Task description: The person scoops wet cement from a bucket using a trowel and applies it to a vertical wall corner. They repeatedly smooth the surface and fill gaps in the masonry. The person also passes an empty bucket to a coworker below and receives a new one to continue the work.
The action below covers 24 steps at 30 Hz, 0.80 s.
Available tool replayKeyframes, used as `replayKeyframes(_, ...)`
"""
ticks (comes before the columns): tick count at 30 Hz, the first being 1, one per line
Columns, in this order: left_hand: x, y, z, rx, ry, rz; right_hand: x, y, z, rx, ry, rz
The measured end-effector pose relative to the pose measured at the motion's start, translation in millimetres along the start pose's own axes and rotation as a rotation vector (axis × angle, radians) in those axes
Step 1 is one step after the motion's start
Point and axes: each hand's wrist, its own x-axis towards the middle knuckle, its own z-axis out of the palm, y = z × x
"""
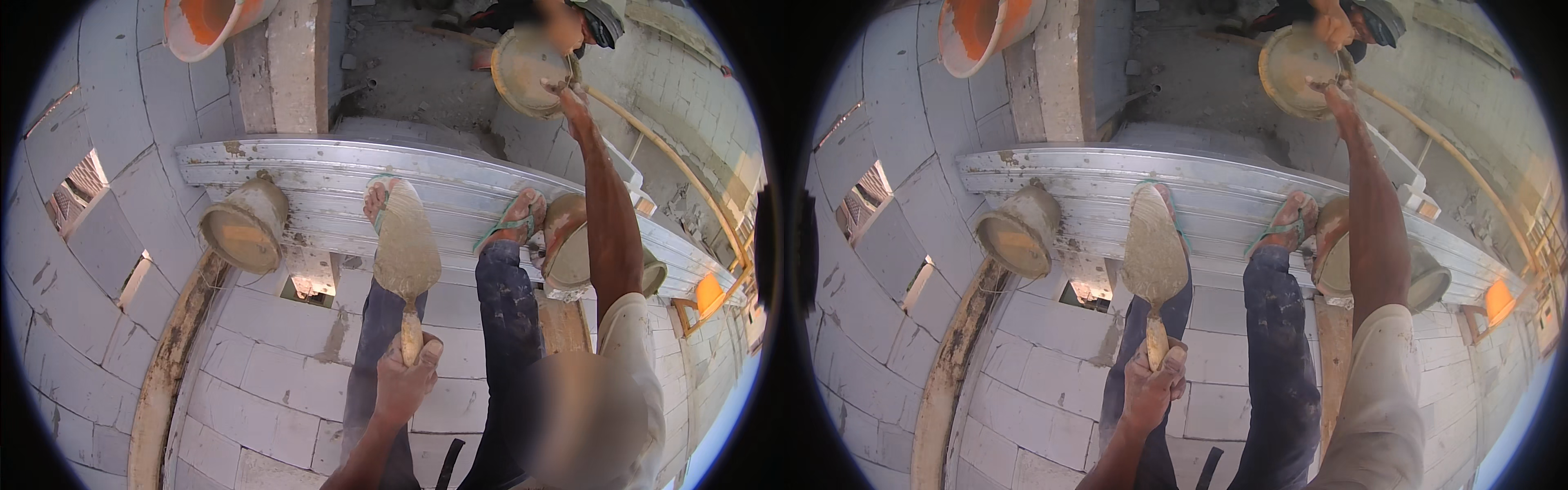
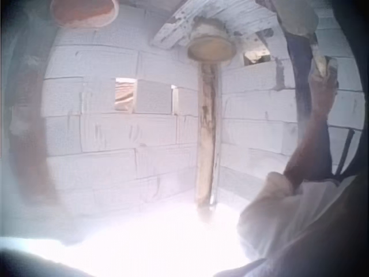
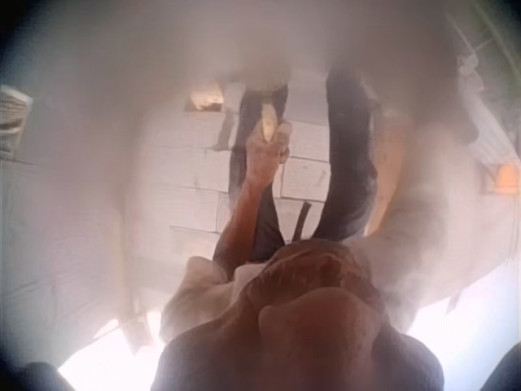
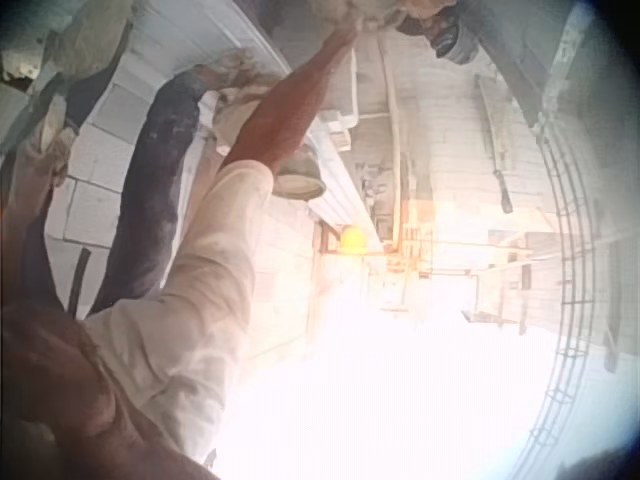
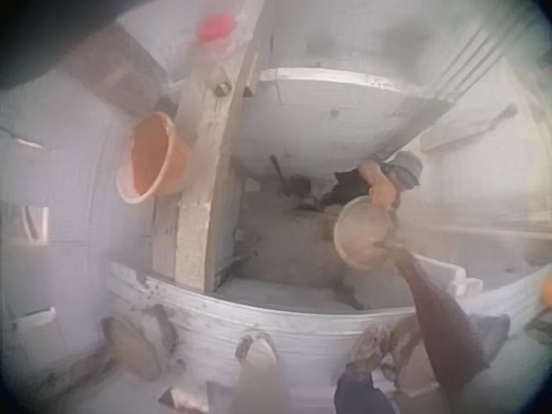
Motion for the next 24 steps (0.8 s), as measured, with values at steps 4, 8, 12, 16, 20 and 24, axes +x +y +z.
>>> replayKeyframes(4, -5, 5, -8, -0.056, -0.026, 0.018, 1, -52, 21, 0.231, 0.010, 0.350)
replayKeyframes(8, -12, 0, -28, -0.265, 0.006, 0.174, -51, -89, 50, 0.057, -0.073, 0.205)
replayKeyframes(12, -29, -6, -54, -0.396, 0.191, 0.347, -141, -220, 123, -0.104, 0.066, 0.293)
replayKeyframes(16, -39, -26, -79, -0.533, 0.227, 0.415, -197, -303, 168, -0.107, -0.073, 0.202)
replayKeyframes(20, -26, -21, -76, -0.565, 0.259, 0.386, -220, -320, 225, -0.281, -0.209, 0.063)
replayKeyframes(24, -21, -22, -74, -0.562, 0.246, 0.336, -259, -357, 314, -0.214, -0.318, -0.025)
